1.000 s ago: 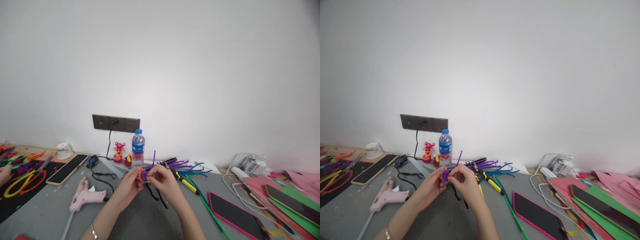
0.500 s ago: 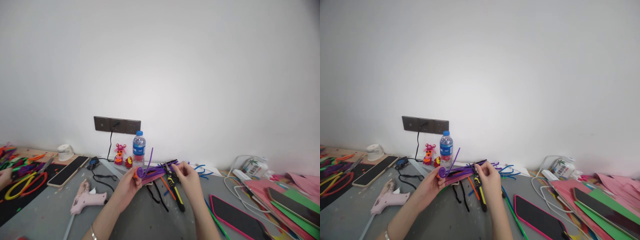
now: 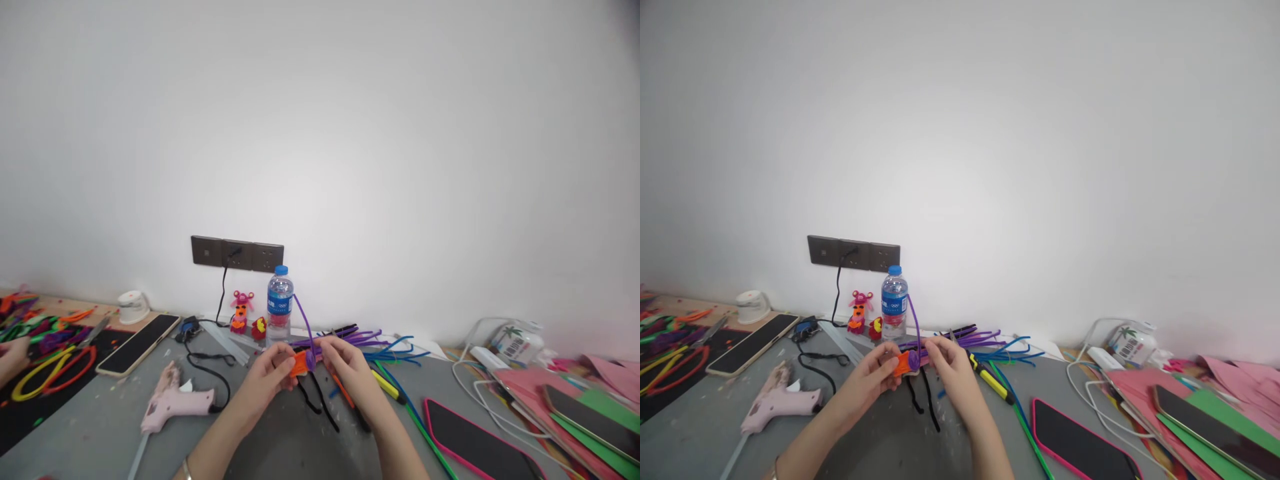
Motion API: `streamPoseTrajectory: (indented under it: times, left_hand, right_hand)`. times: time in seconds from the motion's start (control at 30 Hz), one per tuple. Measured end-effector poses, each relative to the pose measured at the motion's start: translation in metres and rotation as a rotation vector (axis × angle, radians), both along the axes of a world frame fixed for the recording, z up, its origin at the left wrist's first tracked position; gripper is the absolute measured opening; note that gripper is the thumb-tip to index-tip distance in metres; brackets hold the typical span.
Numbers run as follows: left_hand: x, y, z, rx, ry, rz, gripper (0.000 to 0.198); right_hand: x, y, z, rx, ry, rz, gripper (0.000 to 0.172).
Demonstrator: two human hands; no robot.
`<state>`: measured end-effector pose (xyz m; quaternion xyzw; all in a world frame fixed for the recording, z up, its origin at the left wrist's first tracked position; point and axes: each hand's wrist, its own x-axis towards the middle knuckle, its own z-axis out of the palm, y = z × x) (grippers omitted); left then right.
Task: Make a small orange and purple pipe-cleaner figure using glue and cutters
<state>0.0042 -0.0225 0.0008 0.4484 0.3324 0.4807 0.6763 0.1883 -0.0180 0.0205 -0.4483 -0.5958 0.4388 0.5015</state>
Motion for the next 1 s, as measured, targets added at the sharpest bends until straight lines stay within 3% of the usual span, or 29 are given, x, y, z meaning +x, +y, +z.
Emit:
streamPoseTrajectory:
  times: [0.2, 0.33, 0.5, 0.8, 0.9, 1.0]
  left_hand:
    - [-0.002, -0.001, -0.001, 0.134, 0.145, -0.086, 0.03]
    - [-0.002, 0.001, 0.0, 0.176, 0.188, -0.08, 0.029]
    - [-0.003, 0.005, -0.006, 0.261, 0.297, -0.056, 0.025]
    - [-0.012, 0.006, -0.007, 0.377, 0.454, -0.046, 0.014]
    - [-0.02, 0.007, 0.0, 0.373, 0.502, 0.014, 0.019]
    - [-0.028, 0.009, 0.007, 0.325, 0.407, 0.11, 0.028]
  right_hand:
    - [-0.004, 0.0, 0.0, -0.025, 0.079, 0.051, 0.036]
    - [-0.004, -0.003, 0.002, 0.042, 0.013, 0.028, 0.032]
    - [-0.006, -0.007, 0.006, 0.163, -0.083, -0.006, 0.014]
    - [-0.007, -0.009, 0.005, 0.134, -0.219, 0.026, 0.012]
    - [-0.007, -0.009, 0.003, 0.111, -0.273, 0.055, 0.009]
    - [-0.01, -0.01, 0.001, 0.122, -0.284, 0.096, 0.007]
